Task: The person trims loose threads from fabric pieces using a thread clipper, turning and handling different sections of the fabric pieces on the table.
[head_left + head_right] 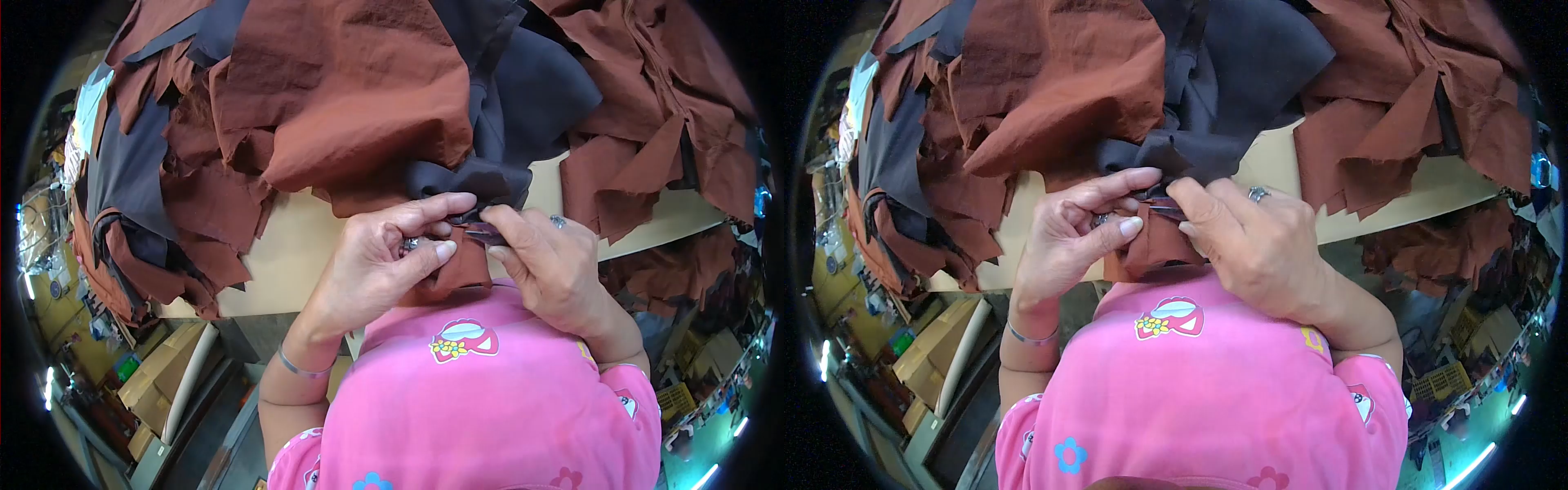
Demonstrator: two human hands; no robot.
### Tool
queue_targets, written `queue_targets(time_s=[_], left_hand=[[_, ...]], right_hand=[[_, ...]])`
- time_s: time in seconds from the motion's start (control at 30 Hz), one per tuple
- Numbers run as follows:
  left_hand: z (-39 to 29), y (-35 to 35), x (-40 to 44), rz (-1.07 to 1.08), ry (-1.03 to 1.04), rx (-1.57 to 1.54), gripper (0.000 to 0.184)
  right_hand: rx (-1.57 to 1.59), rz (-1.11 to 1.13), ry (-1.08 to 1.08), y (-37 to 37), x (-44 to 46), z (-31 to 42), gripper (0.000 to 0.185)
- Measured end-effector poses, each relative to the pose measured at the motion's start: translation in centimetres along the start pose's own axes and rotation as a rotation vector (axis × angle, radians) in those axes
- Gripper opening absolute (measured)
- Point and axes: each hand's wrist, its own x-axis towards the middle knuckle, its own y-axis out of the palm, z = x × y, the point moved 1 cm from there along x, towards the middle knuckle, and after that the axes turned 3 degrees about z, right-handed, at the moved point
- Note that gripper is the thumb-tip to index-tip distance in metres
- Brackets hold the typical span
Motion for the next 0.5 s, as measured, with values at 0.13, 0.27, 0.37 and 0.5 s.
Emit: queue_targets(time_s=[0.13, 0.27, 0.37, 0.5], left_hand=[[0.5, -0.1, 0.0, 0.018, 0.018, 0.025, 0.04], [0.5, -0.1, 0.0, 0.006, 0.046, 0.044, 0.04], [0.2, 0.1, 0.0, 0.006, 0.014, 0.052, 0.039], [0.1, 0.2, 0.1, 0.011, 0.004, 0.073, 0.039]], right_hand=[[-0.186, 0.003, -0.032, 0.1, -0.5, 0.3, 0.039], [-0.292, 0.016, -0.072, -0.3, -0.4, 0.6, 0.038], [-0.309, 0.068, -0.054, -0.8, -0.2, 1.3, 0.036], [-0.318, 0.047, -0.067, -0.5, 0.0, 1.5, 0.034]])
